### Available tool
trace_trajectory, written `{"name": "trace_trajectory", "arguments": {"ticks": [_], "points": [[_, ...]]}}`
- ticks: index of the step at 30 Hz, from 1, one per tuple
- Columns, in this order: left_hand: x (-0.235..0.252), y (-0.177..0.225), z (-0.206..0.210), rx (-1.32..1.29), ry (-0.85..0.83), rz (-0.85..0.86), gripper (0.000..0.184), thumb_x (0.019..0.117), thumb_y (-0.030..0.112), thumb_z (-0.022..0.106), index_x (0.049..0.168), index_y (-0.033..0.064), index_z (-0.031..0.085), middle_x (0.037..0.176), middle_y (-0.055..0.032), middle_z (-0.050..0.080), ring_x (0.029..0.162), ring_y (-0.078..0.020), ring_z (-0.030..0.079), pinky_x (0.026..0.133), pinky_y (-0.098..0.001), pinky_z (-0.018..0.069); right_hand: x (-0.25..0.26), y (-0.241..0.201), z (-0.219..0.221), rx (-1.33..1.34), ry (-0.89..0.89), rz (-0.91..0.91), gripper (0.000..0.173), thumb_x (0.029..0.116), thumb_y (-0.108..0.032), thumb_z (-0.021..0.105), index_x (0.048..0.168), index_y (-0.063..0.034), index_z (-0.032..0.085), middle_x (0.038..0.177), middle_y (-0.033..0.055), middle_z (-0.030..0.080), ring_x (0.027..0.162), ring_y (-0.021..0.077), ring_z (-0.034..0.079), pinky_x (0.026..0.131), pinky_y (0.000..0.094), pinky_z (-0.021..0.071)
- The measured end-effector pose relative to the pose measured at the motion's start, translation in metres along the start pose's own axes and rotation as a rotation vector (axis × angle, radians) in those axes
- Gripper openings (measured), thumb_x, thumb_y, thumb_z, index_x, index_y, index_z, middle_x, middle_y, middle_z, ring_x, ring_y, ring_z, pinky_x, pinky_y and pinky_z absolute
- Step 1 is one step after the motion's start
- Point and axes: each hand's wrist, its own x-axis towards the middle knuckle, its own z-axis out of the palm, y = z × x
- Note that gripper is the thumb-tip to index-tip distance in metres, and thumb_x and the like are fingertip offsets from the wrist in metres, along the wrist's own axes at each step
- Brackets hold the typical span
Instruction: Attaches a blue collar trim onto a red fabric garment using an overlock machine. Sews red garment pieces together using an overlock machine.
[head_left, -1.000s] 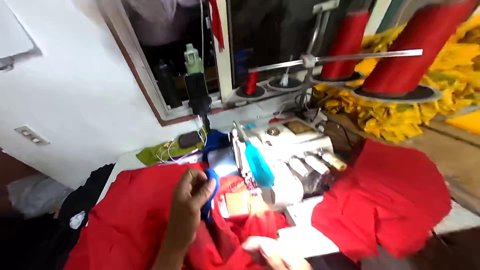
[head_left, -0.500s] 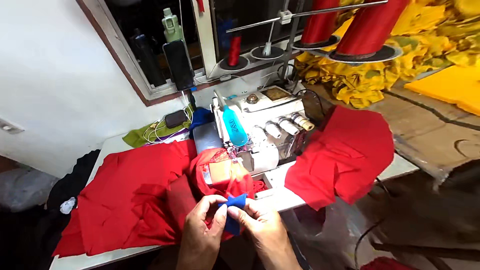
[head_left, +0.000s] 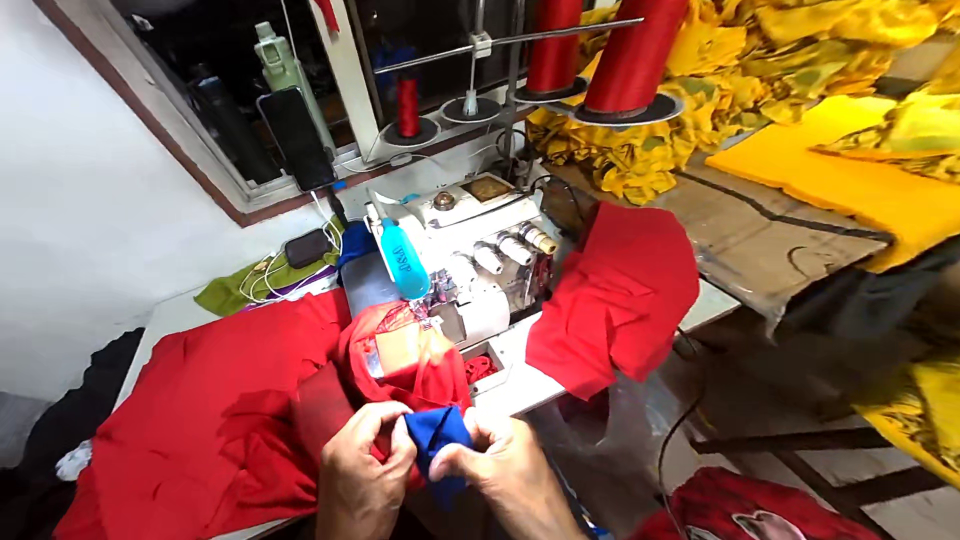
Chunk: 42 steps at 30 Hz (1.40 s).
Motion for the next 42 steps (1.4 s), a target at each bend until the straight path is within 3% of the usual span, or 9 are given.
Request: {"name": "trace_trajectory", "arguments": {"ticks": [5,9,16,20,25,28,33,38,42], "points": [[0.015,0.018,-0.038,-0.656,-0.094,-0.046,0.017,0.1022,0.02,0.055,0.105,0.0123,0.069,0.097,0.0037,0.071,0.089,-0.0033,0.068,0.077,-0.0212,0.0576,0.026,-0.005,-0.012,-0.215,0.137,-0.416,0.011,0.0894,-0.026,0.076,0.094,-0.0168,0.079,0.088,-0.0083,0.075,0.079,-0.0028,0.069,0.071,0.0153,0.058],[-0.016,0.014,-0.004,-1.27,-0.325,-0.585,0.047,0.0956,0.039,0.065,0.128,0.0062,0.056,0.109,-0.0077,0.073,0.093,-0.0173,0.072,0.076,-0.0349,0.0605,0.036,-0.004,-0.006,-0.127,0.084,-0.466,0.016,0.0934,-0.01,0.066,0.097,-0.0139,0.081,0.098,-0.0024,0.077,0.095,0.005,0.072,0.087,0.0212,0.0593],[-0.006,0.023,0.003,-1.143,-0.205,-0.709,0.015,0.0896,0.003,0.07,0.104,-0.0027,0.068,0.09,-0.0116,0.074,0.079,-0.0148,0.072,0.073,-0.0312,0.061,0.028,0.021,0.0,-0.061,0.116,-0.314,0.02,0.0927,-0.005,0.063,0.101,-0.0118,0.08,0.101,-0.0014,0.078,0.097,0.0061,0.072,0.088,0.0225,0.0592],[-0.006,0.022,0.008,-0.992,-0.123,-0.658,0.015,0.0974,0.003,0.061,0.106,-0.0058,0.069,0.092,-0.0127,0.073,0.083,-0.0157,0.072,0.078,-0.0324,0.0616,0.002,0.019,0.005,-0.225,0.275,-0.244,0.028,0.1019,-0.03,0.059,0.115,-0.0079,0.072,0.11,0.0016,0.071,0.103,0.0084,0.066,0.09,0.0259,0.0555],[0.0,0.026,0.02,-0.796,-0.002,-0.598,0.014,0.0965,0.003,0.063,0.096,-0.004,0.074,0.088,-0.0115,0.073,0.08,-0.0152,0.071,0.077,-0.0307,0.0612,-0.014,0.0,0.003,-0.03,-0.033,0.004,0.021,0.0922,-0.027,0.076,0.091,-0.0064,0.073,0.078,-0.0016,0.07,0.068,0.0048,0.065,0.064,0.0247,0.0566],[0.002,0.031,0.02,-0.78,0.082,-0.606,0.015,0.0915,-0.003,0.067,0.105,-0.007,0.073,0.092,-0.0147,0.075,0.083,-0.0172,0.074,0.078,-0.0309,0.0631,-0.004,-0.004,0.004,0.103,-0.036,0.07,0.018,0.0954,-0.02,0.072,0.105,-0.0039,0.071,0.082,-0.0001,0.072,0.066,0.0072,0.067,0.061,0.0241,0.0579],[-0.002,0.032,0.021,-0.748,0.121,-0.558,0.015,0.09,-0.004,0.069,0.104,-0.0069,0.073,0.089,-0.0138,0.075,0.081,-0.0159,0.073,0.076,-0.0289,0.0624,0.01,-0.003,0.012,0.247,0.105,-0.01,0.012,0.0911,-0.01,0.074,0.099,-0.0012,0.074,0.075,0.0024,0.071,0.058,0.0078,0.064,0.052,0.0214,0.0551],[-0.009,0.019,0.032,-0.332,0.305,-0.198,0.009,0.0828,0.004,0.078,0.09,0.0,0.075,0.095,-0.0076,0.071,0.081,-0.0085,0.071,0.071,-0.0206,0.0627,0.002,-0.008,0.018,-0.052,0.237,-0.167,0.014,0.0863,-0.019,0.08,0.094,-0.0083,0.077,0.079,-0.0041,0.075,0.068,0.001,0.069,0.062,0.0178,0.0593],[-0.012,0.022,0.033,-0.289,0.303,-0.118,0.007,0.086,0.004,0.073,0.09,0.0007,0.078,0.096,-0.0072,0.072,0.092,-0.008,0.071,0.081,-0.0196,0.0608,-0.002,-0.012,0.02,-0.081,0.205,-0.228,0.013,0.089,-0.018,0.078,0.097,-0.0073,0.078,0.085,-0.0023,0.076,0.071,0.0006,0.07,0.065,0.017,0.0601]]}}
